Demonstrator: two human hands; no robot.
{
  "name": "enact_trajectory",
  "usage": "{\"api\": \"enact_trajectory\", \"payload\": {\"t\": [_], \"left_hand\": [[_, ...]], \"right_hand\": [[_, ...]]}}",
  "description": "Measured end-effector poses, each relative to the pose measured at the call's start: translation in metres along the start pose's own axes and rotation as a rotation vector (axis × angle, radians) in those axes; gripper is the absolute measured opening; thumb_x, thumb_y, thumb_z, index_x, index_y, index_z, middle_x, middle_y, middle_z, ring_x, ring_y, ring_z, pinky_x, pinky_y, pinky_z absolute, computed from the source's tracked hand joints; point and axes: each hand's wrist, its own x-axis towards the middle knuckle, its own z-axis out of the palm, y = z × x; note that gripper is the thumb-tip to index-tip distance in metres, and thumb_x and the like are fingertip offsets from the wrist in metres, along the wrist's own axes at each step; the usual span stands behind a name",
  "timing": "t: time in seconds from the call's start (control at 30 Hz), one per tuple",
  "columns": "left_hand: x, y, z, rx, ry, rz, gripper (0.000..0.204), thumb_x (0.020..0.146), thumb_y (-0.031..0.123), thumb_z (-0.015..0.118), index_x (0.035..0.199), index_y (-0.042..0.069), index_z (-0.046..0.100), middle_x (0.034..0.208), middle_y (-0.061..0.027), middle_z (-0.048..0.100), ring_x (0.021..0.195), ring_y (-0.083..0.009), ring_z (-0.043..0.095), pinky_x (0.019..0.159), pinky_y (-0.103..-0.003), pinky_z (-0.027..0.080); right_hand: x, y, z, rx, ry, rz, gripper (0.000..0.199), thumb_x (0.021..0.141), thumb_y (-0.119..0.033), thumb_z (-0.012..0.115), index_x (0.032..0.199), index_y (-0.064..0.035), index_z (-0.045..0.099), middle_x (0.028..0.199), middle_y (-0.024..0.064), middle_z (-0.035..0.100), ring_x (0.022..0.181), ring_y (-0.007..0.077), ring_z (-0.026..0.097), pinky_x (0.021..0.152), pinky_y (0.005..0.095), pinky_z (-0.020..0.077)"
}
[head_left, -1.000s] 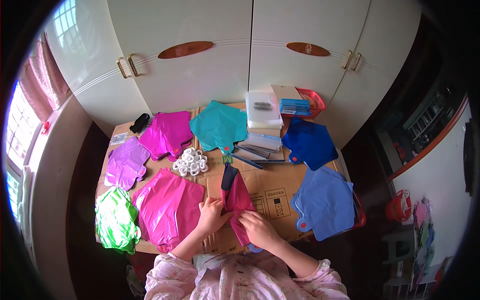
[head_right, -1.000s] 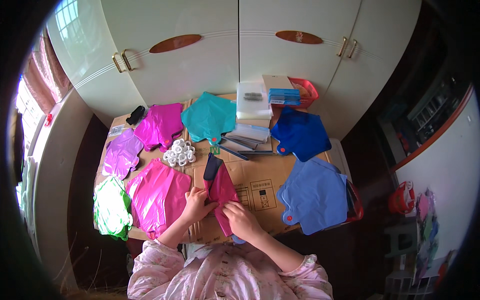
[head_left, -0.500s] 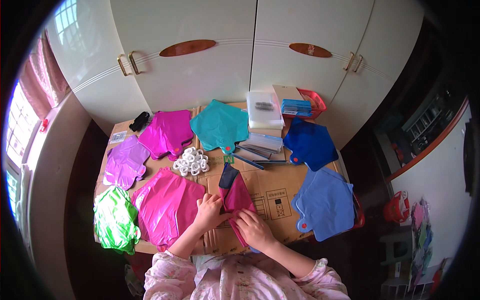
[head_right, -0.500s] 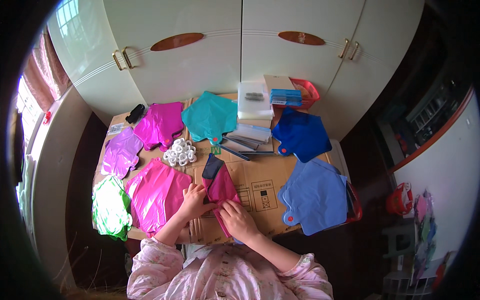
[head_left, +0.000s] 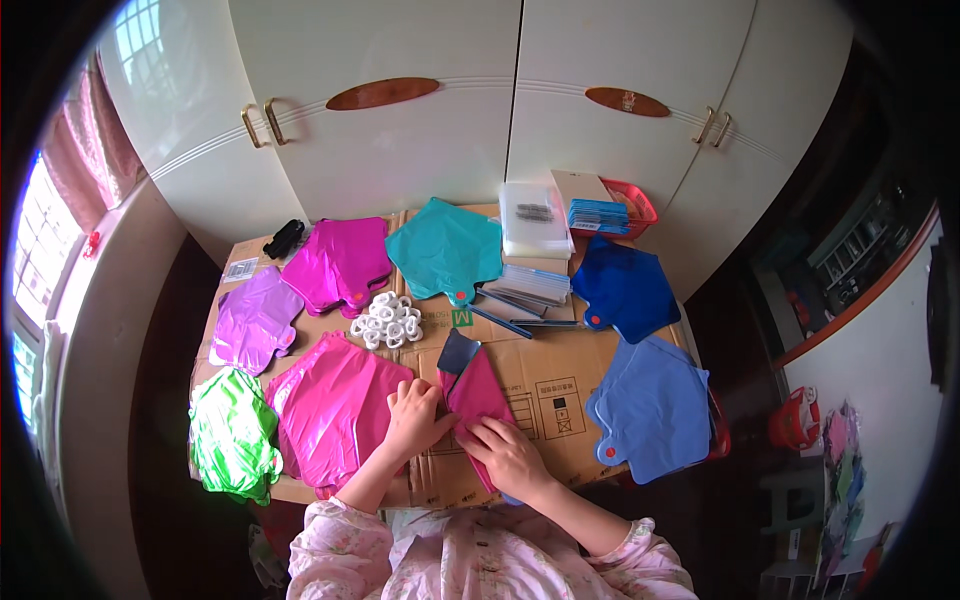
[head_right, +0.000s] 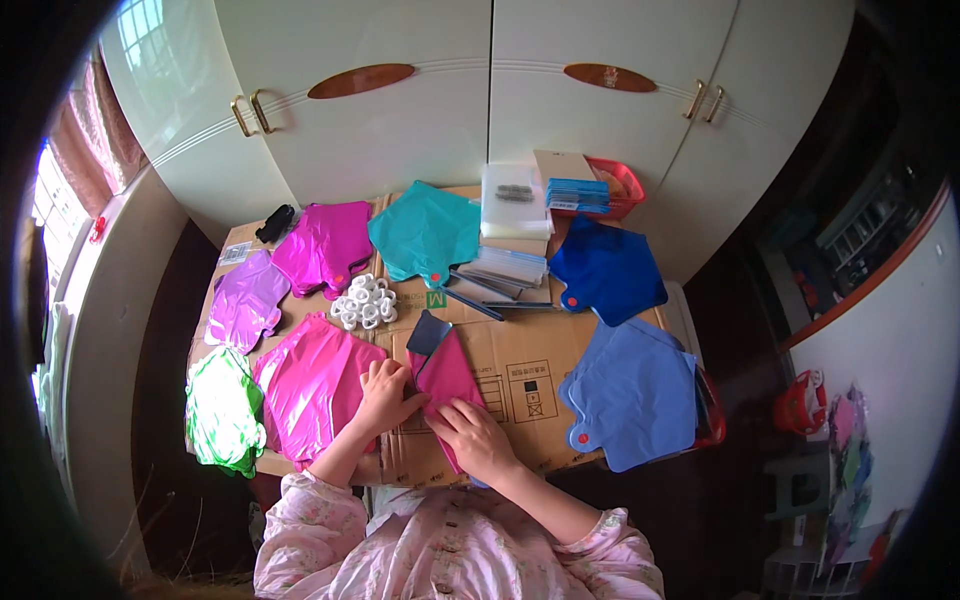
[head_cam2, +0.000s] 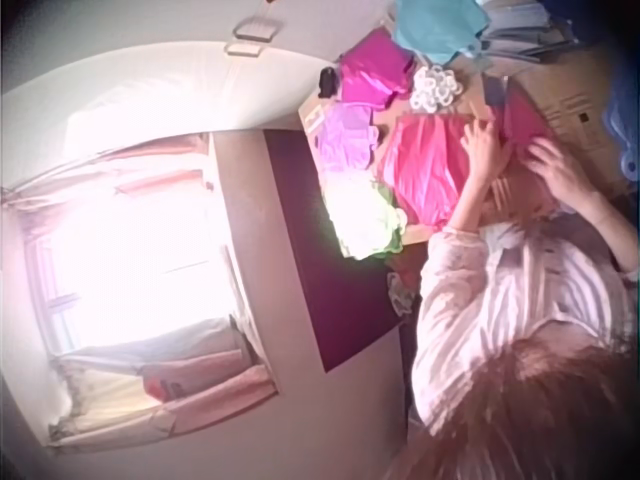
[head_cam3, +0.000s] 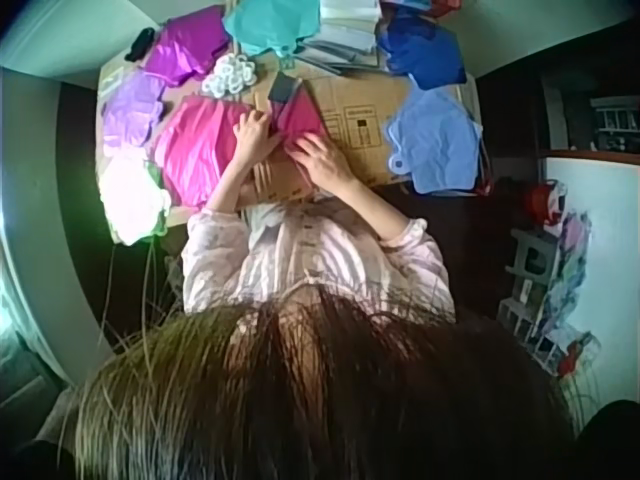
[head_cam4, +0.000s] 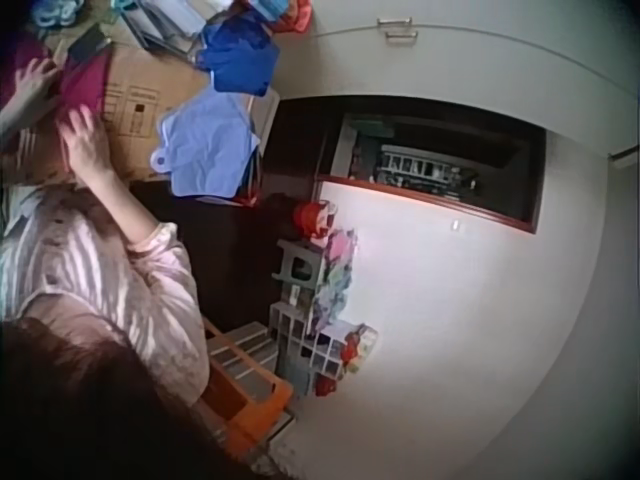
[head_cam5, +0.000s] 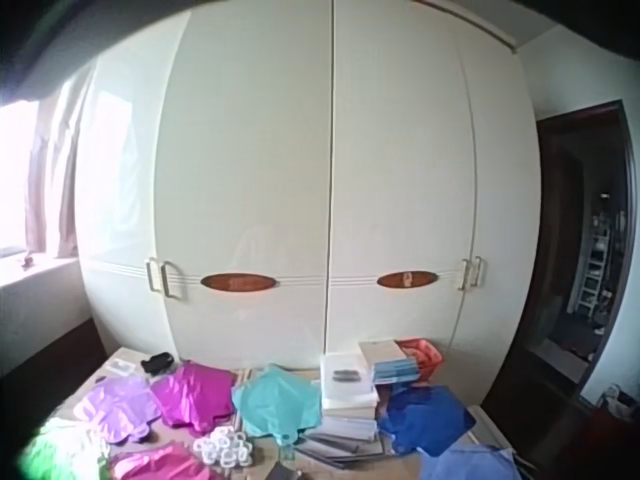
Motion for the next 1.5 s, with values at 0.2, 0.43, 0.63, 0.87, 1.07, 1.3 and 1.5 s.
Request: {"api": "enact_trajectory", "payload": {"t": [0.2, 0.43, 0.63, 0.87, 1.07, 1.3, 1.5], "left_hand": [[-0.002, 0.000, 0.001, 0.031, 0.103, -0.031, 0.035, 0.070, 0.033, 0.075, 0.089, 0.007, 0.062, 0.100, -0.0100, 0.054, 0.099, -0.0294, 0.047, 0.080, -0.043, 0.036], [-0.003, 0.008, -0.008, -0.041, 0.037, -0.155, 0.031, 0.074, 0.031, 0.072, 0.091, 0.007, 0.065, 0.102, -0.0103, 0.055, 0.103, -0.0298, 0.047, 0.085, -0.043, 0.037], [-0.006, 0.002, 0.002, -0.339, 0.014, -0.191, 0.040, 0.076, 0.025, 0.072, 0.105, 0.002, 0.058, 0.101, -0.0159, 0.059, 0.100, -0.0340, 0.055, 0.085, -0.044, 0.045], [0.005, 0.018, -0.007, -0.739, -0.067, -0.396, 0.053, 0.074, 0.019, 0.074, 0.114, -0.004, 0.046, 0.089, -0.0199, 0.066, 0.080, -0.0357, 0.066, 0.069, -0.040, 0.053], [0.009, 0.017, -0.008, -0.215, -0.189, -0.206, 0.038, 0.068, 0.023, 0.076, 0.093, 0.000, 0.059, 0.077, -0.0185, 0.066, 0.077, -0.0368, 0.064, 0.070, -0.043, 0.053], [0.006, 0.003, -0.006, -0.212, -0.208, 0.000, 0.028, 0.066, 0.022, 0.076, 0.081, 0.002, 0.065, 0.079, -0.0165, 0.066, 0.084, -0.0334, 0.061, 0.078, -0.042, 0.050], [0.005, 0.010, -0.018, -0.280, -0.206, 0.010, 0.027, 0.066, 0.021, 0.075, 0.081, 0.001, 0.064, 0.079, -0.0155, 0.066, 0.086, -0.0327, 0.061, 0.079, -0.042, 0.050]], "right_hand": [[0.001, 0.001, -0.002, 0.012, -0.019, -0.034, 0.039, 0.083, -0.010, 0.049, 0.120, -0.0145, 0.061, 0.123, 0.0061, 0.057, 0.119, 0.0244, 0.049, 0.103, 0.0390, 0.0394], [0.002, 0.001, 0.000, 0.036, -0.025, -0.005, 0.039, 0.083, -0.010, 0.048, 0.120, -0.0147, 0.061, 0.123, 0.0082, 0.056, 0.117, 0.0260, 0.050, 0.104, 0.0392, 0.0384], [0.000, 0.003, 0.001, 0.060, -0.016, -0.023, 0.039, 0.082, -0.009, 0.049, 0.119, -0.0143, 0.061, 0.122, 0.0081, 0.057, 0.116, 0.0271, 0.051, 0.103, 0.0397, 0.0397], [0.000, 0.002, 0.000, 0.079, -0.005, -0.015, 0.039, 0.083, -0.009, 0.049, 0.120, -0.0114, 0.060, 0.120, 0.0081, 0.058, 0.113, 0.0262, 0.053, 0.101, 0.0390, 0.0410], [-0.001, 0.004, 0.003, 0.075, -0.006, -0.010, 0.039, 0.084, -0.012, 0.048, 0.122, -0.0078, 0.057, 0.119, 0.0089, 0.057, 0.112, 0.0266, 0.052, 0.101, 0.0390, 0.0405], [-0.001, 0.003, -0.001, 0.059, -0.018, -0.004, 0.039, 0.085, -0.012, 0.047, 0.123, -0.0071, 0.056, 0.123, 0.0107, 0.053, 0.114, 0.0273, 0.050, 0.101, 0.0392, 0.0409], [-0.002, 0.000, 0.000, 0.138, 0.073, 0.054, 0.038, 0.085, -0.012, 0.048, 0.122, -0.0055, 0.056, 0.123, 0.0126, 0.053, 0.115, 0.0281, 0.051, 0.101, 0.0384, 0.0409]]}}
